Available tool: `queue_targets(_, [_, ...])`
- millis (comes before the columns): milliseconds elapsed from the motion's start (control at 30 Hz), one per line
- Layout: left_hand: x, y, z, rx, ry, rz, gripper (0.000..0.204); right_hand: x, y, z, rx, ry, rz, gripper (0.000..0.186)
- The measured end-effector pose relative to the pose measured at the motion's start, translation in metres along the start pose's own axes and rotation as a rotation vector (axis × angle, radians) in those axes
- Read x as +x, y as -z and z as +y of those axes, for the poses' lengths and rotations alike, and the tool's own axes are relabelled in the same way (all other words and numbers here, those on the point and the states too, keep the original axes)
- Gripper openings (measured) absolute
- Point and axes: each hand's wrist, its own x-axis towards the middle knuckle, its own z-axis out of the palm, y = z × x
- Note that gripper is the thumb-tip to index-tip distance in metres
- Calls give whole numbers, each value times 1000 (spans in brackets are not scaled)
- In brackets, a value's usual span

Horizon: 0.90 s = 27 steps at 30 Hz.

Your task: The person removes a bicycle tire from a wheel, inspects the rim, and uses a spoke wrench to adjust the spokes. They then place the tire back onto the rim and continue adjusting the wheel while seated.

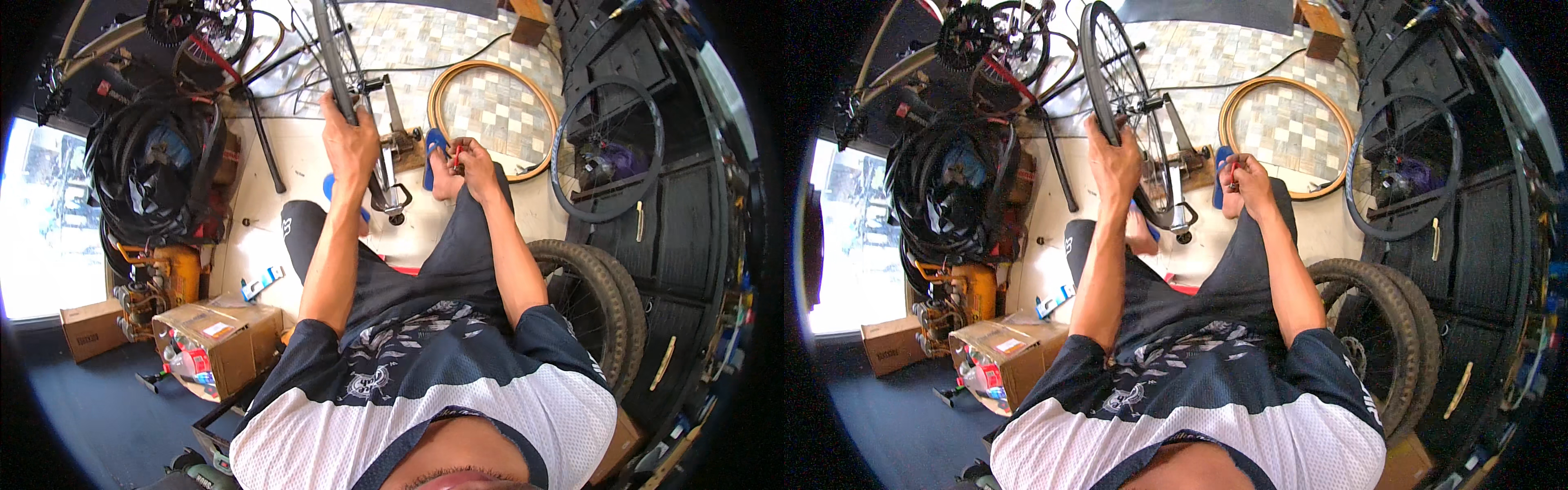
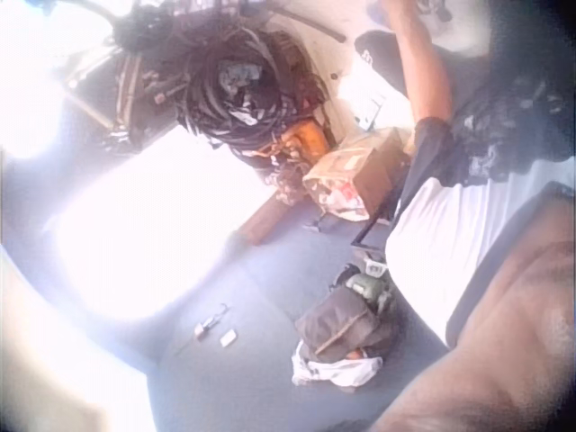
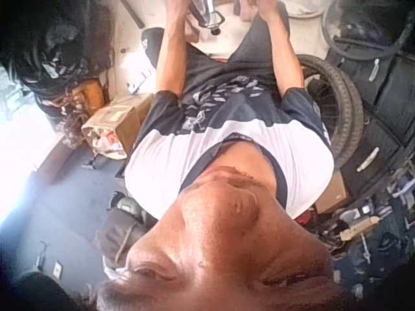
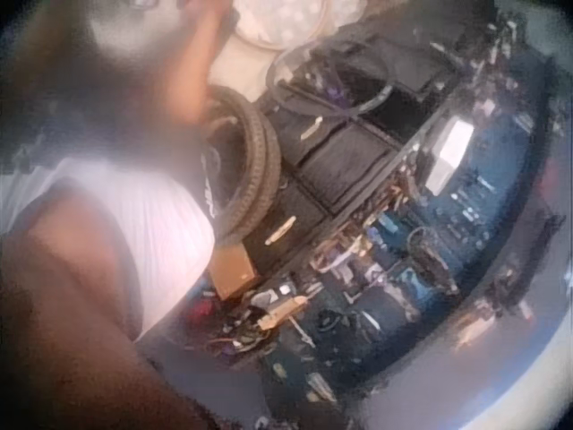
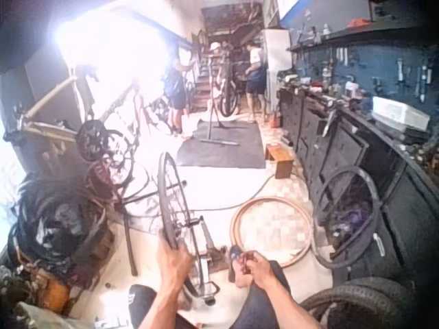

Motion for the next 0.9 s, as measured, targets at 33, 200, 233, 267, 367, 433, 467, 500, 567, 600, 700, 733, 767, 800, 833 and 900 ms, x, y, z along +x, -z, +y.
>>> queue_targets(33, [7,-1,0,7,-76,24,43,-1,6,-1,-17,-4,16,23])
queue_targets(200, [31,11,3,72,-30,23,34,-11,33,-8,-59,8,24,26])
queue_targets(233, [37,17,-1,99,-65,41,32,-13,38,-9,-75,-3,30,28])
queue_targets(267, [44,24,-7,127,-100,59,30,-15,43,-10,-91,-15,35,30])
queue_targets(367, [87,50,-28,148,-81,-144,35,-21,51,-21,-11,-3,37,31])
queue_targets(433, [111,59,-39,118,-109,-167,34,-28,49,-30,87,-16,38,31])
queue_targets(467, [123,62,-40,129,-131,-188,33,-28,52,-30,117,-12,43,29])
queue_targets(500, [143,71,-59,30,-128,-244,34,-26,48,-30,151,-12,23,26])
queue_targets(567, [181,82,-89,-60,-129,-329,38,-22,42,-33,165,-16,23,23])
queue_targets(600, [194,85,-92,26,-163,-374,41,-21,41,-36,144,-18,48,24])
queue_targets(700, [223,100,-103,116,-184,-417,52,-5,45,-37,-83,-71,94,34])
queue_targets(733, [223,105,-94,132,-186,-442,54,4,47,-38,-187,-98,110,38])
queue_targets(767, [229,108,-100,94,-193,-430,49,17,42,-36,-270,-73,143,44])
queue_targets(800, [233,120,-104,131,-163,-465,41,31,33,-33,-362,-82,114,45])
queue_targets(833, [234,122,-104,163,-198,-478,37,48,26,-29,-454,-92,92,46])
queue_targets(900, [225,123,-108,191,-226,-464,32,90,15,-3,-639,-124,99,48])
